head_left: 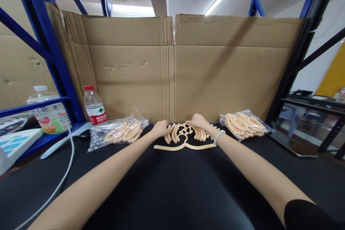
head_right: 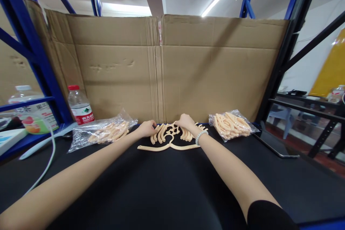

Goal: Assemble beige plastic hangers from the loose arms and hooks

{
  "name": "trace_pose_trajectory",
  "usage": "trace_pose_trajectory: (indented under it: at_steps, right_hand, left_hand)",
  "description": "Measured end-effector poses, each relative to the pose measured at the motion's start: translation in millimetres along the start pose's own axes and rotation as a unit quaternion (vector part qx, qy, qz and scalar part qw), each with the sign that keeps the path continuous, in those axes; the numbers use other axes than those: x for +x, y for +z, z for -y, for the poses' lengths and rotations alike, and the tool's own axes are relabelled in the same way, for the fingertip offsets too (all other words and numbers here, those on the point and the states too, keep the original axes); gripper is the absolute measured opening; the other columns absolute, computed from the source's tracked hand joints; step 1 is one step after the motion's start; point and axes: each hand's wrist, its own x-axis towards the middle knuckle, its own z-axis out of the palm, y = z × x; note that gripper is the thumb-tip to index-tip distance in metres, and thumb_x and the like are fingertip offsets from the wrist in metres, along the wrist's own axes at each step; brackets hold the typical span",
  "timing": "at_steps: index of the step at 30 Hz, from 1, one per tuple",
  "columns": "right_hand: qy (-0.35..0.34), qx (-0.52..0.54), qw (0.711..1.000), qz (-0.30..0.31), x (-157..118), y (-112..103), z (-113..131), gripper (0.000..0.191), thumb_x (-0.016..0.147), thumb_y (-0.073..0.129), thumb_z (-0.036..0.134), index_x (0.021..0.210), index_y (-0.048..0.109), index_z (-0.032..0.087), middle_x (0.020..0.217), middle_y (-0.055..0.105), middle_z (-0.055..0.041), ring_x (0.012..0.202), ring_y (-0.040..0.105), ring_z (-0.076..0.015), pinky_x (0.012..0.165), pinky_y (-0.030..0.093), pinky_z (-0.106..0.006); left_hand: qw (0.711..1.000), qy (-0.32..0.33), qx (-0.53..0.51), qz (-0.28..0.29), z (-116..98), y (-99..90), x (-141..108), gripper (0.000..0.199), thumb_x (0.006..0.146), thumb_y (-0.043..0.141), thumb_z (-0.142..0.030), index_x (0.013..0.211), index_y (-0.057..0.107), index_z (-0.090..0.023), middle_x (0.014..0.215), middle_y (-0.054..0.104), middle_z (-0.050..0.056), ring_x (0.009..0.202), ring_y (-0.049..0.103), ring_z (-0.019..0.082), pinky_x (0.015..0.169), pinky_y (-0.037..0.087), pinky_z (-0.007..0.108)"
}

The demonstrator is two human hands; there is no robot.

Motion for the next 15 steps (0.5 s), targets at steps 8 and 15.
trace_pose_trajectory:
  at_steps: [8,15]
  right_hand:
    - [-0.023,0.303,0.953,0.002,-17.6,-26.8,-0.8,0.025,0.095,0.055,0.034,0.108,0.058,0.013,0.097,0.062,-0.0046,0.075,0.062,-0.0140,0.065,0.054,-0.029]
    - [-0.052,0.486,0.872,-0.010,-61.6,-23.9,-2.5,0.033,0.101,0.036,0.031,0.070,0.040,0.019,0.050,0.052,0.0031,0.032,0.033,-0.0038,0.033,0.022,-0.015]
  left_hand:
    - [0.999,-0.022,-0.005,-0.026,8.2,2.0,9.4,0.029,0.092,0.058,-0.032,0.116,0.057,-0.016,0.116,0.059,0.009,0.100,0.060,0.022,0.084,0.052,0.042]
    - [0.998,-0.066,-0.016,-0.001,5.5,-8.8,3.5,0.030,0.091,0.059,-0.031,0.117,0.056,-0.015,0.114,0.059,0.009,0.097,0.061,0.022,0.080,0.054,0.040]
